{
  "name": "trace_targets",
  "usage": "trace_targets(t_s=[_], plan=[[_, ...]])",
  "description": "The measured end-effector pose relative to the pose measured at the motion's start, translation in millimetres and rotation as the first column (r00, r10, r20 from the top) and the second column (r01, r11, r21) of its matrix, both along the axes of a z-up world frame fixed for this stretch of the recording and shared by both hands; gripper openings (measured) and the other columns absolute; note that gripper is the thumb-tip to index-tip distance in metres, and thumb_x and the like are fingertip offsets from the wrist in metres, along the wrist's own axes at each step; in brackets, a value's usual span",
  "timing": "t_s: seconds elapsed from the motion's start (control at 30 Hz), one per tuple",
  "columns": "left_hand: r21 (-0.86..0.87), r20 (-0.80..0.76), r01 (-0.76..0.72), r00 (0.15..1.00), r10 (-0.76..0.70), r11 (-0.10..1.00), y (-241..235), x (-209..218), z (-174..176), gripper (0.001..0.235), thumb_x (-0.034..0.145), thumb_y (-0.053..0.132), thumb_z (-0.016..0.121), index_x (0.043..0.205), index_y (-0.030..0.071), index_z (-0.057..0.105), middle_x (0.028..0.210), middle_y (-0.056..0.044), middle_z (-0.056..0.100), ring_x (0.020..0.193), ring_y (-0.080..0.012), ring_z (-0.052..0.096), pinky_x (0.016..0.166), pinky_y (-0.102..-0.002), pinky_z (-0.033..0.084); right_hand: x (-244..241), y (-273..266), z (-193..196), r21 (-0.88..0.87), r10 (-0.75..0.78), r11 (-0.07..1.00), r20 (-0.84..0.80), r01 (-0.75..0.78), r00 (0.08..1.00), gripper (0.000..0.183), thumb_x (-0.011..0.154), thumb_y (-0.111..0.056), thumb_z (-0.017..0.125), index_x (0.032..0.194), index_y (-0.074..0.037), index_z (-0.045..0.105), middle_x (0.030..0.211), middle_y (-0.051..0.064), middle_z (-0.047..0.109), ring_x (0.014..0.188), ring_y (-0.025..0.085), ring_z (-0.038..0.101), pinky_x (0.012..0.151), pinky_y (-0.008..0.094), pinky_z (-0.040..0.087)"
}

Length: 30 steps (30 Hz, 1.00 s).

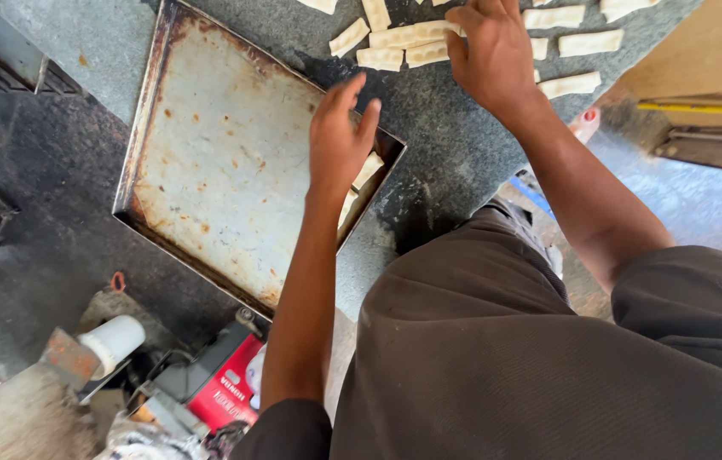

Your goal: The person arranges rectangular dough pieces by hand onto metal baking trays in neat rows. After filling one tray, they place it into a metal rack and retrieve an empty tray to continue arranging more dough pieces.

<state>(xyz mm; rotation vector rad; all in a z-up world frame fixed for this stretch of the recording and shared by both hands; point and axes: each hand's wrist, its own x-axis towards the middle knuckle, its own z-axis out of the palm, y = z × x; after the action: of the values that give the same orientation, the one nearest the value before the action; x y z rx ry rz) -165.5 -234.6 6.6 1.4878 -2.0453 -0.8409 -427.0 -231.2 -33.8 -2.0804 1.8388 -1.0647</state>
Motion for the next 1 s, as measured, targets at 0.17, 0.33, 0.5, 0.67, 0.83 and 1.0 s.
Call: trace_targets(t_s=[0.17,0.33,0.5,0.67,0.83,1.0], plan=[[-0.200,0.186,0.004,0.982,0.034,0.980,-40.7,-23.7,-30.3,0.046,0.105,0.030,0.066,0.142,0.005,0.055,0.137,-0.013,0.060,0.121,-0.0342,0.064,0.099,-0.044,0.055,17.5,-9.7,0.3,0.054,-0.068,0.996,-0.105,0.073,0.992,0.016,0.090,-0.007,0.079,0.101,-0.002,0.069,0.115,0.016,0.065,0.112,0.039,0.056,0.092,0.050,0.042],[-0.077,0.263,-0.078,0.960,0.096,0.994,-55.2,-31.9,-47.4,0.031,0.095,0.025,0.074,0.115,0.005,0.060,0.112,-0.013,0.060,0.104,-0.0323,0.066,0.086,-0.046,0.054,10.2,-20.2,3.0,0.149,-0.007,0.989,0.009,0.006,1.000,0.016,0.088,-0.003,0.078,0.094,-0.005,0.063,0.106,0.011,0.066,0.113,0.036,0.058,0.094,0.049,0.043],[0.077,-0.022,-0.115,0.993,0.117,0.990,-51.1,-31.8,-34.9,0.021,0.093,0.016,0.078,0.101,0.007,0.061,0.094,-0.006,0.069,0.085,-0.0223,0.070,0.075,-0.038,0.056,4.8,-33.3,13.3,0.172,0.121,0.977,0.034,-0.125,0.992,0.014,0.090,0.003,0.074,0.092,-0.006,0.064,0.093,0.007,0.067,0.103,0.032,0.062,0.087,0.047,0.043],[0.109,-0.362,-0.168,0.911,0.197,0.980,4.2,22.4,3.8,0.023,0.096,0.016,0.078,0.113,0.005,0.066,0.100,-0.007,0.075,0.084,-0.0120,0.072,0.071,-0.027,0.058,4.1,-19.3,39.4,0.041,0.170,0.984,0.080,-0.173,0.982,0.015,0.088,0.008,0.068,0.097,-0.003,0.063,0.095,0.010,0.066,0.097,0.029,0.063,0.090,0.041,0.048],[0.099,-0.031,-0.506,0.859,0.511,0.857,106.7,138.8,38.4,0.025,0.092,0.019,0.081,0.112,0.008,0.073,0.093,-0.006,0.077,0.071,-0.0118,0.069,0.063,-0.028,0.053,28.2,21.4,66.8,0.007,0.204,0.979,0.096,-0.206,0.974,0.016,0.092,0.008,0.073,0.099,0.000,0.062,0.094,0.012,0.064,0.091,0.029,0.061,0.089,0.044,0.048],[0.242,0.001,-0.664,0.729,0.684,0.707,206.5,235.7,30.8,0.023,0.088,0.019,0.082,0.108,0.010,0.076,0.093,-0.007,0.078,0.073,-0.0164,0.070,0.065,-0.029,0.054,85.9,66.8,80.6,0.165,0.328,0.908,0.290,-0.385,0.899,0.014,0.098,-0.001,0.076,0.107,-0.001,0.066,0.103,0.010,0.069,0.093,0.020,0.066,0.085,0.034,0.053]])
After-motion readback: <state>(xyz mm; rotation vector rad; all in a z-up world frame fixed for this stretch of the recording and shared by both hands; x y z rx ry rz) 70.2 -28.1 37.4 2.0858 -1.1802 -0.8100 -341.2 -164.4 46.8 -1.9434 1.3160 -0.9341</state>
